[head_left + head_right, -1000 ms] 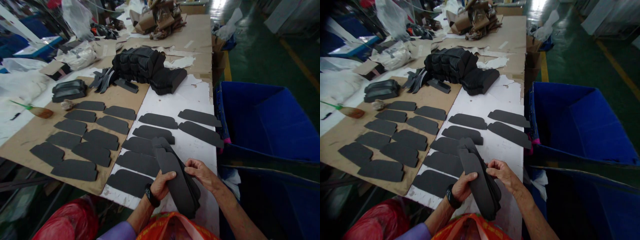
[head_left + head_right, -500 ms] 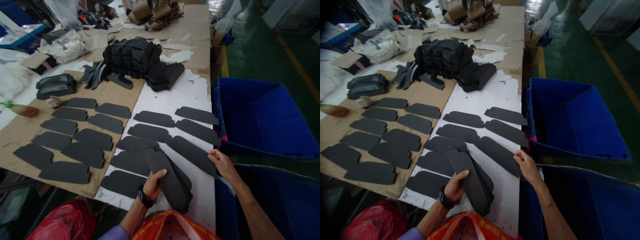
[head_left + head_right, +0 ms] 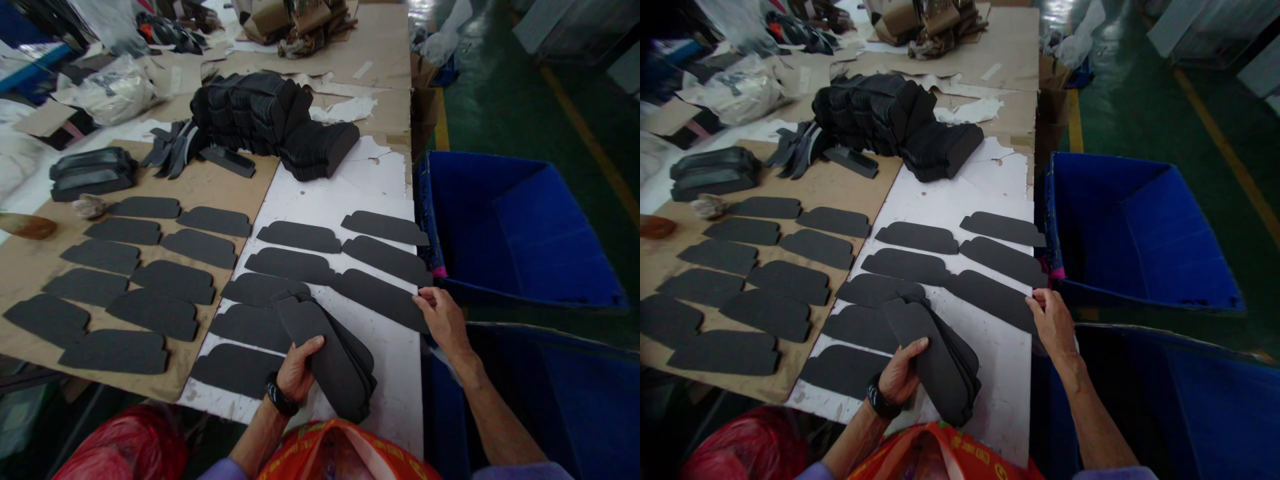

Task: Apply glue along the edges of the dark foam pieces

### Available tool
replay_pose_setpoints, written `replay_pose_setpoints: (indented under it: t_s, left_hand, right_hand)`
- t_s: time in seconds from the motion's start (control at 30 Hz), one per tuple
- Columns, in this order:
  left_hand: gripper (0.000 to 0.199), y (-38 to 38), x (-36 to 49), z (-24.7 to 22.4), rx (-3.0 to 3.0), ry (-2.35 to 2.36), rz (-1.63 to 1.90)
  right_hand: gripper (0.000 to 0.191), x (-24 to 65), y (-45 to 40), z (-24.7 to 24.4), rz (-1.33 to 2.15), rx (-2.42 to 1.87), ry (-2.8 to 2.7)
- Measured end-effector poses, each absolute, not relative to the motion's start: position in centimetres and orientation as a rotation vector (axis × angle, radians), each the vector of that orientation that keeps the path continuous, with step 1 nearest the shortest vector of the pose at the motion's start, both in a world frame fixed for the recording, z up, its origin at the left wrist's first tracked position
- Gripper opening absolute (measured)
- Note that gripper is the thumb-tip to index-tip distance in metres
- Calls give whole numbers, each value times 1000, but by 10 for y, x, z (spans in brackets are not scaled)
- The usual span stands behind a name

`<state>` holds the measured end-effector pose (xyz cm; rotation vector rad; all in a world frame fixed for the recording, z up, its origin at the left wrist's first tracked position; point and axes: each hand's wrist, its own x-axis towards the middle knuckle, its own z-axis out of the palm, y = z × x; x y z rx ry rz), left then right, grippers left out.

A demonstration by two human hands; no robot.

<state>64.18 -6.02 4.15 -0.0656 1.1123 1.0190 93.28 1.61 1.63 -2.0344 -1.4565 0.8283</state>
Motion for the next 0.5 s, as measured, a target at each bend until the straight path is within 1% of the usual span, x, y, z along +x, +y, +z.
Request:
replay_pose_setpoints:
  t_s: [0.07,0.1,0.13,0.23,0.3,0.37,0.5]
  left_hand:
    - [22,-60,644,41,-68,1105,1009]
    - [22,-59,646,41,-72,1098,1002]
    - [22,-59,647,41,-79,1088,997]
    - [23,-59,652,40,-97,1042,994]
    - [24,-60,653,41,-94,1001,986]
    - [24,-62,653,42,-90,966,977]
    - [23,-67,650,42,-99,960,997]
  right_hand:
    - [32,922,9,27,774,-2025,-1483]
    - [33,914,4,32,855,-1993,-1494]
    - [34,904,-2,37,1019,-1931,-1499]
    - [36,870,-19,47,1789,-1522,-1414]
    - [35,850,-28,48,2083,-1298,-1324]
    - [32,837,-32,46,2127,-1288,-1230]
    - [32,836,-31,41,1938,-1461,-1108]
